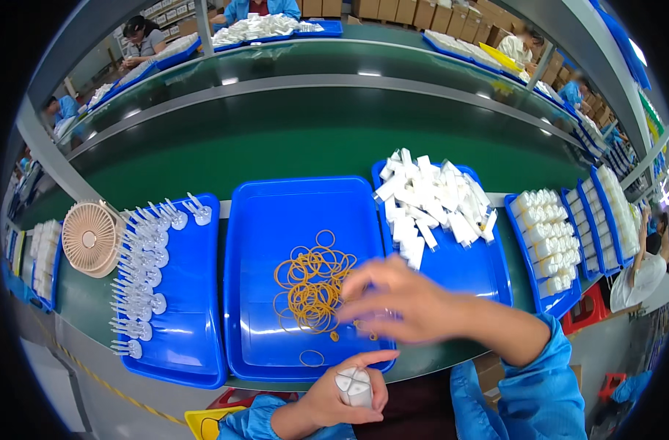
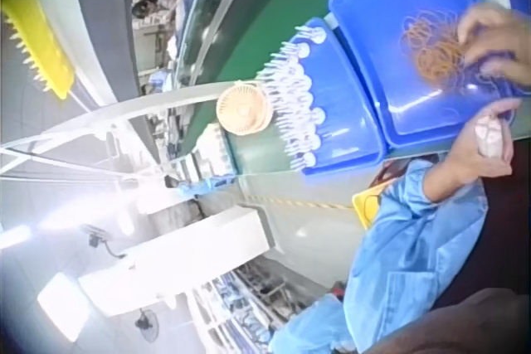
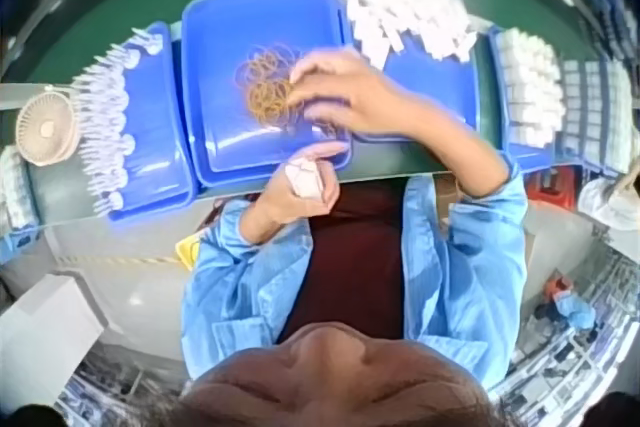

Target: Bundle small white cylindrical components together and secure them with rubber bands, then inspect larger circular plastic parts.

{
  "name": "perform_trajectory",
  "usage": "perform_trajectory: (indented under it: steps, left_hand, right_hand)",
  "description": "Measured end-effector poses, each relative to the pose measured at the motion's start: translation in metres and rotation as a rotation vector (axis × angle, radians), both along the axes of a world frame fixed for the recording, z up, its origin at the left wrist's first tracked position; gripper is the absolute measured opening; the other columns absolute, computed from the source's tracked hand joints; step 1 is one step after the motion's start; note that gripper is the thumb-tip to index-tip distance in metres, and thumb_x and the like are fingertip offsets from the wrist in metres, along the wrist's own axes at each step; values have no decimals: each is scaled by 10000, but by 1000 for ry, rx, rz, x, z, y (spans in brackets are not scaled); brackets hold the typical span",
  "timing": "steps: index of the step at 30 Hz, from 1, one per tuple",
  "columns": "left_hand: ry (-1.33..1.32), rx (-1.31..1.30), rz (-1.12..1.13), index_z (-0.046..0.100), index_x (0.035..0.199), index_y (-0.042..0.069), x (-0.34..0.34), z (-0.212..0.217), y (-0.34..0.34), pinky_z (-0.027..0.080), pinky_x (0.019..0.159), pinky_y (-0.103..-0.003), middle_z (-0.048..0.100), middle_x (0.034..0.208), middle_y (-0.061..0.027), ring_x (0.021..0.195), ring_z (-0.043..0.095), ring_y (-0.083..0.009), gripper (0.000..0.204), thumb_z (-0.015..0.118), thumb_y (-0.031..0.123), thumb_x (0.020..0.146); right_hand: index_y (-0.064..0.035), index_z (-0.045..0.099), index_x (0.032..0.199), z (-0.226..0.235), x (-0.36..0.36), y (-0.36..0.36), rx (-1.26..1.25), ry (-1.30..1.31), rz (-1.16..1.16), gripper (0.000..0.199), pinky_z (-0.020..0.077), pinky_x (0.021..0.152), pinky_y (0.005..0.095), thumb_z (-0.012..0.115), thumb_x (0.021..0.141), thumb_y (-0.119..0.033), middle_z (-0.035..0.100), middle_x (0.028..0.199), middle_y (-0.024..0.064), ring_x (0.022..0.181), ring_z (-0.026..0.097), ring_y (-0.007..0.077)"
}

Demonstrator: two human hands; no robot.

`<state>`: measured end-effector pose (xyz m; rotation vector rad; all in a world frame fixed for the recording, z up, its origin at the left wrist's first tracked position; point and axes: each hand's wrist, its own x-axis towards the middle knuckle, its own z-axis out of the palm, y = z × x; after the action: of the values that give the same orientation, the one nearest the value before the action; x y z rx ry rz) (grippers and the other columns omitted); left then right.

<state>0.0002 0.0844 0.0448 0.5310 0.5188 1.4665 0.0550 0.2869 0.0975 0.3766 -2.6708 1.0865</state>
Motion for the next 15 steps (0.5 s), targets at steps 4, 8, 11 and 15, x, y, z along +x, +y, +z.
perform_trajectory:
  steps: [4,8,11,15]
  left_hand:
    - [98,-63,153,501,876,18,1,-5,-2,434,624,-314,522,726,-75,710,535,-194,297,672,-83,655]
    - [3,-41,210,519,860,17,-1,-9,-4,438,659,-282,545,792,-72,737,530,-151,249,645,-112,690]
    - [8,-75,272,519,831,24,-5,-12,-5,442,651,-294,552,778,-76,720,540,-165,220,629,-111,695]
    - [4,-58,407,519,820,30,-9,-13,-4,448,645,-307,541,809,-88,716,555,-185,201,598,-114,703]
  right_hand:
    - [-139,641,859,-39,-37,40,473,-26,-142,147,328,781,370,663,713,-141,549,929,6,935,511,191]
    - [-137,640,798,-51,-51,44,582,-105,-149,95,323,792,368,670,710,-156,552,891,10,927,507,188]
    - [-132,627,780,-43,-47,45,513,-79,-186,84,321,790,370,670,713,-160,557,885,10,917,507,191]
    - [-113,616,772,-15,-26,30,135,-150,-214,60,336,810,384,657,740,-143,565,886,30,939,514,211]
